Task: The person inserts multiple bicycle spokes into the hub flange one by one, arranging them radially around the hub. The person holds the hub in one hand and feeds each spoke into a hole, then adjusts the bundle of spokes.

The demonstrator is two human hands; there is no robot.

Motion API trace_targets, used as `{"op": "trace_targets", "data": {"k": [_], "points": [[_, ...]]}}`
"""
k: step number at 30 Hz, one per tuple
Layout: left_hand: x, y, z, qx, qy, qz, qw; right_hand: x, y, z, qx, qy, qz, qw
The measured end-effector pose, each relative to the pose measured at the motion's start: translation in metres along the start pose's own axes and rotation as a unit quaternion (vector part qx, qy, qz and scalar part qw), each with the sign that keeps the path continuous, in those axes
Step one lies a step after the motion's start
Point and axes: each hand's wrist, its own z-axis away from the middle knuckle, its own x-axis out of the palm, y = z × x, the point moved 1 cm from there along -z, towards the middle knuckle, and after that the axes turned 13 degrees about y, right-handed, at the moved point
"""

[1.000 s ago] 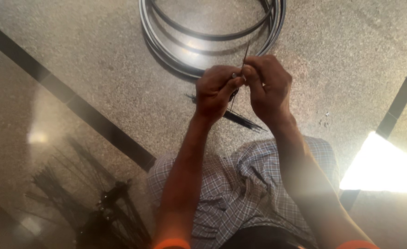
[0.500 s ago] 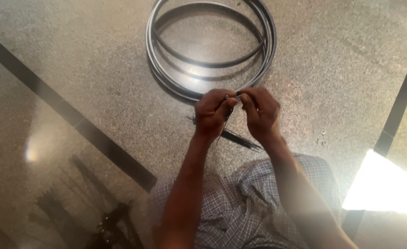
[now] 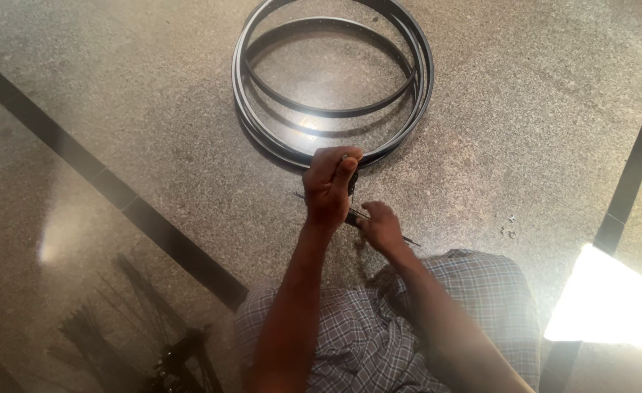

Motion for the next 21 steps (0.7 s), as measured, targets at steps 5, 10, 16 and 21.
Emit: {"op": "trace_targets", "data": {"k": [5,10,16,21], "points": [[-0.003,0.001,-0.001,-0.027,0.008,0.004,1.000,0.022,0.012,0.022,-0.079,0.021,0.057,0.995],[-0.003,-0.001,-0.001,-0.046,0.007,0.013,0.999,0.034,0.019,0.023,-0.058,0.037,0.090,0.994],[-0.004,0.000,-0.001,-0.028,0.001,0.028,0.999,0.041,0.025,0.015,-0.052,0.043,0.100,0.993],[-0.006,-0.003,-0.001,-0.039,0.005,0.054,0.998,0.029,0.024,0.013,-0.005,0.048,0.010,0.999]]}}
